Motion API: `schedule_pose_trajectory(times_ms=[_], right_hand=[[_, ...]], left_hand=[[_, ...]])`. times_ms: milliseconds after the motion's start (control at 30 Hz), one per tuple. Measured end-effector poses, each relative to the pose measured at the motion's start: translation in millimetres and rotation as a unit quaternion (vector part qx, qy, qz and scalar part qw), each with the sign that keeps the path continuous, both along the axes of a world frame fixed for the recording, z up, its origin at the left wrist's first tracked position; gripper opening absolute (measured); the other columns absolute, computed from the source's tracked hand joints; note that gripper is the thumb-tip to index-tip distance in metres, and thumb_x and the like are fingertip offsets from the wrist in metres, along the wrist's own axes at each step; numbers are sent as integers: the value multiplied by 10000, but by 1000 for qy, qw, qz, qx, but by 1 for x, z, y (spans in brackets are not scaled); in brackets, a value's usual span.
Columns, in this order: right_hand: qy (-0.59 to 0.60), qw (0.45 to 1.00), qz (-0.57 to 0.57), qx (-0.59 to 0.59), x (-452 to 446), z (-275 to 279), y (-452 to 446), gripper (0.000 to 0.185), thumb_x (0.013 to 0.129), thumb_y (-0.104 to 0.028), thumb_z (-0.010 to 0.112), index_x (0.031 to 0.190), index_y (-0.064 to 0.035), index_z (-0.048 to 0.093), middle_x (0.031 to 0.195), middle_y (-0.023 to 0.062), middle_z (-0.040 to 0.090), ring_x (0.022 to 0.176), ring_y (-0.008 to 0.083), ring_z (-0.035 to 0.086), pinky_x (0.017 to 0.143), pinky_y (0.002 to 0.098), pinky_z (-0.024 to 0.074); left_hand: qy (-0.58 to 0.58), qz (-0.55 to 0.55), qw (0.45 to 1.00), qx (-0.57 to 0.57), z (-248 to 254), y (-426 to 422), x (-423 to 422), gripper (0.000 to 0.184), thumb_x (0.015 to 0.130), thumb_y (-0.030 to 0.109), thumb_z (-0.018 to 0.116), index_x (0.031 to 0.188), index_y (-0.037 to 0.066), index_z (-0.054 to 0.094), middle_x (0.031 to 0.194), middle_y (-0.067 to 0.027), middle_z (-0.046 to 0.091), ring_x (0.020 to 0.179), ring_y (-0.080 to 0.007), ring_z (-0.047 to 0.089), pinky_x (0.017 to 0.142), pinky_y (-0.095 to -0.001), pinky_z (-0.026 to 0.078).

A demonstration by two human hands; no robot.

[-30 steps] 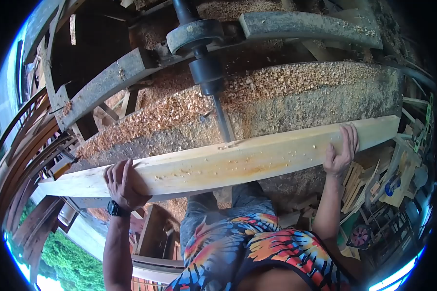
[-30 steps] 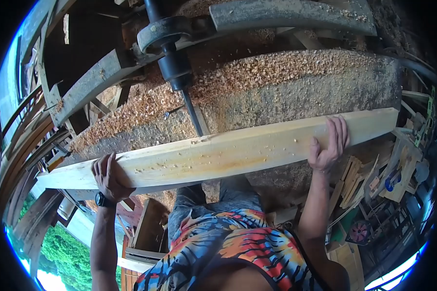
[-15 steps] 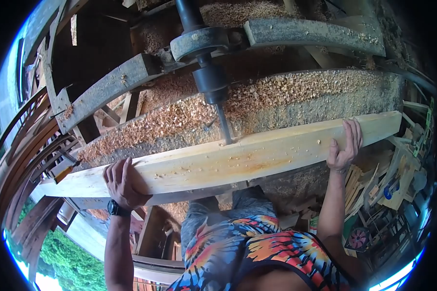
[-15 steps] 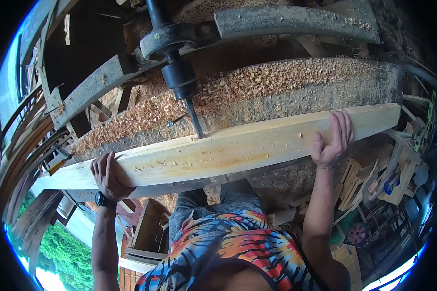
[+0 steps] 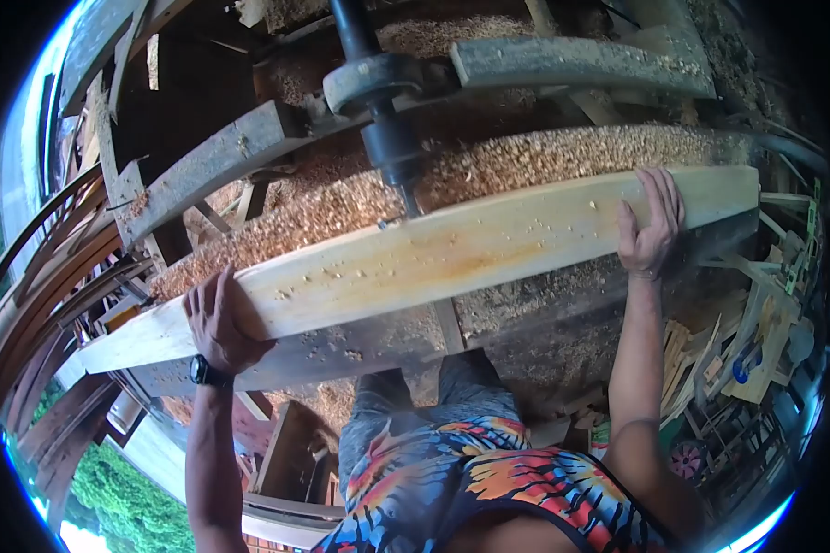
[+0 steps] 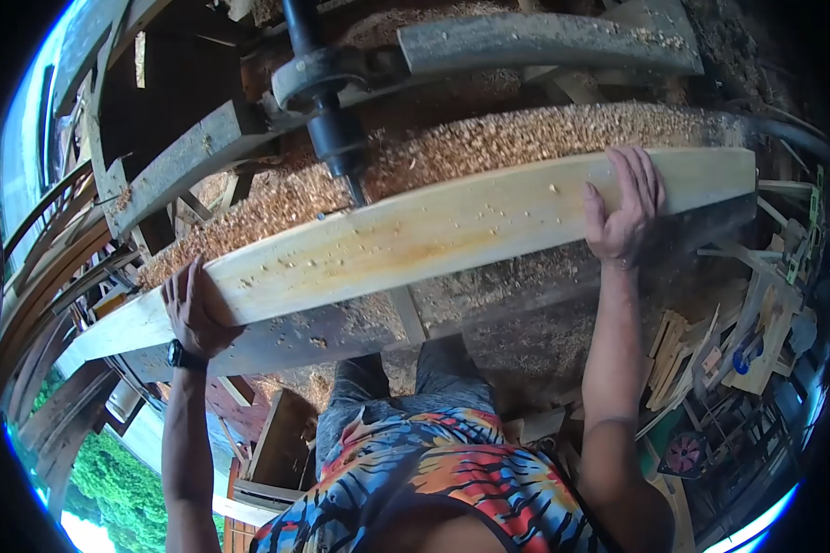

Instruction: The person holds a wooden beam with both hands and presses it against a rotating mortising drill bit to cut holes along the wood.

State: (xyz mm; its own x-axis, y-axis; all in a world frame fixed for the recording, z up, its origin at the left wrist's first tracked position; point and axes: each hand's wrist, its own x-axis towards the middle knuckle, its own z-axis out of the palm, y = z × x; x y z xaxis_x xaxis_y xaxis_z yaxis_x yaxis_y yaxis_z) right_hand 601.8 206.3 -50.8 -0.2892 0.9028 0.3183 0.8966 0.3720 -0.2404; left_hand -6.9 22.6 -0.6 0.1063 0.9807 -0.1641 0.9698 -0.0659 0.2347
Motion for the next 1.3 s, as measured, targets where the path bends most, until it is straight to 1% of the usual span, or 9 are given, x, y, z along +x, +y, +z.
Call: schedule_pose_trajectory(times_ms=[100, 367, 567, 600, 667, 767, 967, 1100, 1300], right_hand=[[-4, 1000, -18, -1, 8, 2, -18, 570, 954, -403, 697, 1338, 18, 702, 1377, 211, 699, 1389, 438, 591, 1217, 538, 350], [-18, 999, -44, -23, 21, 5, -103, 644, 992, -496, 622, 1341, 41, 691, 1356, 220, 700, 1371, 461, 598, 1194, 569, 368], [-29, 999, -25, -17, 8, 10, -60, 591, 974, -393, 617, 1344, 63, 680, 1372, 249, 690, 1357, 482, 603, 1190, 565, 395], [-34, 999, -21, -12, 5, 8, -47, 586, 971, -387, 623, 1345, 59, 681, 1377, 246, 690, 1359, 477, 604, 1191, 563, 395], [-35, 999, -14, -8, -1, 6, -19, 564, 966, -360, 634, 1361, 39, 683, 1395, 236, 691, 1374, 458, 600, 1195, 554, 393], [-4, 1000, -3, 1, -1, -1, -4, 565, 957, -405, 648, 1346, 0, 707, 1374, 213, 701, 1390, 426, 599, 1202, 523, 370], [-3, 1000, -20, -1, 7, 2, -39, 585, 965, -409, 636, 1354, 23, 697, 1378, 219, 698, 1381, 438, 601, 1203, 541, 364], [-25, 999, -41, -20, 20, 8, -81, 608, 963, -421, 629, 1347, 47, 685, 1368, 231, 692, 1371, 463, 597, 1196, 564, 370], [-23, 999, -29, -14, 12, 6, -43, 583, 953, -404, 645, 1330, 37, 690, 1361, 219, 693, 1367, 455, 599, 1196, 566, 375]], left_hand=[[6, -8, 1000, -2, -2, -6, -1, 1278, 387, 271, 1018, 1545, 41, 527, 1402, -208, 617, 1277, -441, 557, 1141, -587, 396], [-17, -52, 998, 4, 0, -42, 0, 1209, 456, 326, 977, 1551, 87, 526, 1395, -188, 613, 1271, -408, 582, 1105, -603, 391], [-1, -39, 999, -11, 3, -22, -5, 1213, 460, 338, 975, 1554, 80, 520, 1387, -188, 621, 1276, -394, 586, 1105, -595, 392], [-11, -35, 999, 8, 1, -15, -3, 1241, 421, 282, 978, 1556, 62, 528, 1394, -204, 621, 1248, -436, 576, 1112, -594, 403], [-7, -25, 1000, 6, 0, 0, -9, 1260, 421, 279, 985, 1569, 61, 515, 1396, -200, 621, 1243, -436, 575, 1111, -592, 403], [-10, -20, 1000, 12, -3, 1, -12, 1296, 419, 287, 1000, 1591, 61, 494, 1395, -197, 624, 1240, -434, 574, 1108, -584, 404], [-6, -30, 999, 16, 1, -10, -2, 1278, 422, 299, 993, 1580, 60, 508, 1378, -213, 625, 1225, -440, 574, 1101, -595, 403], [-21, -48, 999, 4, 1, -28, 3, 1207, 469, 347, 977, 1555, 75, 525, 1389, -190, 629, 1278, -396, 599, 1104, -598, 394], [-15, -36, 999, 14, -1, -11, -1, 1226, 453, 345, 985, 1556, 73, 523, 1382, -194, 624, 1251, -405, 594, 1099, -592, 395]])
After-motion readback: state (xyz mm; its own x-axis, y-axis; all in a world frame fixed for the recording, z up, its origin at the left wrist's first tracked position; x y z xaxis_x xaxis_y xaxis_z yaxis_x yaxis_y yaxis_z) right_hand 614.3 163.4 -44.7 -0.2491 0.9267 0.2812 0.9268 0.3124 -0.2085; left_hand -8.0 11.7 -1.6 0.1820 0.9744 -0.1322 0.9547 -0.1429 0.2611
